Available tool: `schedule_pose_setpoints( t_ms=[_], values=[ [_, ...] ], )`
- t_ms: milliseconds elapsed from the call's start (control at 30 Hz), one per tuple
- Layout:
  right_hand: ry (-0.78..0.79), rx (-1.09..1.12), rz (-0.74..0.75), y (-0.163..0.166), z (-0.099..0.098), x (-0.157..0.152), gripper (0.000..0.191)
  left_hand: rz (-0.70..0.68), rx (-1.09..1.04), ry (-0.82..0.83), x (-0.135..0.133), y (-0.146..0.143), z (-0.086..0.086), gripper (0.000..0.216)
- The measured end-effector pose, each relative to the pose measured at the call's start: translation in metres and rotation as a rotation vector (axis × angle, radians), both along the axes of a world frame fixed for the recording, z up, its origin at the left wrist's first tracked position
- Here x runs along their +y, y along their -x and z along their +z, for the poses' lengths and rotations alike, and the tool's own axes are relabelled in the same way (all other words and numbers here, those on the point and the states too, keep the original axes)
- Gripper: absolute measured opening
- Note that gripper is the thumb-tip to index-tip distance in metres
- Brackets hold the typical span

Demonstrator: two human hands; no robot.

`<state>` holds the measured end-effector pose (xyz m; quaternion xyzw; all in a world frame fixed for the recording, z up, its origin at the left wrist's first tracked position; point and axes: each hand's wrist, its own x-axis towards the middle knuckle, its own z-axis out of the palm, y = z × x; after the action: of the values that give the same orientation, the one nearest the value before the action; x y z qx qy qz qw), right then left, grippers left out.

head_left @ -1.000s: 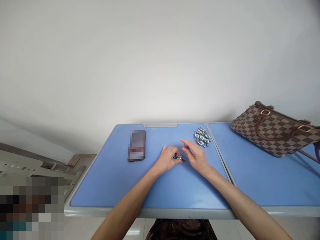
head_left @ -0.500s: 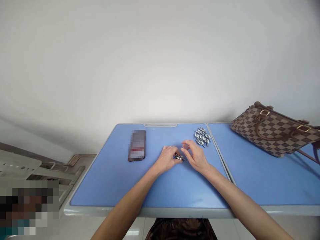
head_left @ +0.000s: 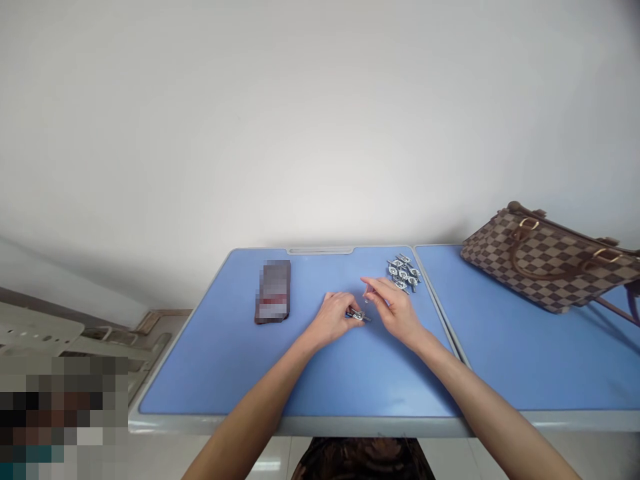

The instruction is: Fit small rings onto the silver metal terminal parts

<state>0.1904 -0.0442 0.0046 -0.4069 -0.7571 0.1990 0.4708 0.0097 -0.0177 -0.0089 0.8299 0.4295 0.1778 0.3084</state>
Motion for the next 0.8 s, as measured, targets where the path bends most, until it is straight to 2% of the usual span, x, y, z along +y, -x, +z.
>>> schedule_pose_setpoints(
  t_ms=[133, 233, 400, 467, 633, 700, 800],
  values=[
    [0.064, 0.032, 0.095, -0.003, 0.001, 0.0, 0.037, -0.002, 0.001, 0.0, 0.0, 0.0, 0.0, 0.018],
    [0.087, 0.072, 0.053, -0.004, 0.0, -0.001, 0.035, 0.0, 0.009, -0.002, 0.0, 0.0, 0.001, 0.018],
    [-0.071, -0.052, -0.046, 0.0, -0.006, -0.001, 0.025, -0.004, 0.025, 0.008, 0.0, -0.001, 0.003, 0.017],
    [-0.073, -0.078, -0.062, 0.002, -0.006, -0.002, 0.027, -0.006, 0.027, 0.005, -0.001, -0.001, 0.003, 0.017],
    [0.145, 0.102, 0.025, 0.007, -0.004, -0.006, 0.042, 0.005, 0.011, 0.01, -0.001, -0.001, 0.002, 0.017],
    [0.215, 0.207, 0.033, 0.008, -0.006, -0.007, 0.035, 0.003, 0.007, 0.009, -0.001, 0.0, 0.002, 0.018],
    [0.213, 0.292, -0.013, 0.008, -0.009, -0.007, 0.019, -0.004, 0.006, 0.001, 0.0, 0.0, 0.001, 0.018]
  ],
)
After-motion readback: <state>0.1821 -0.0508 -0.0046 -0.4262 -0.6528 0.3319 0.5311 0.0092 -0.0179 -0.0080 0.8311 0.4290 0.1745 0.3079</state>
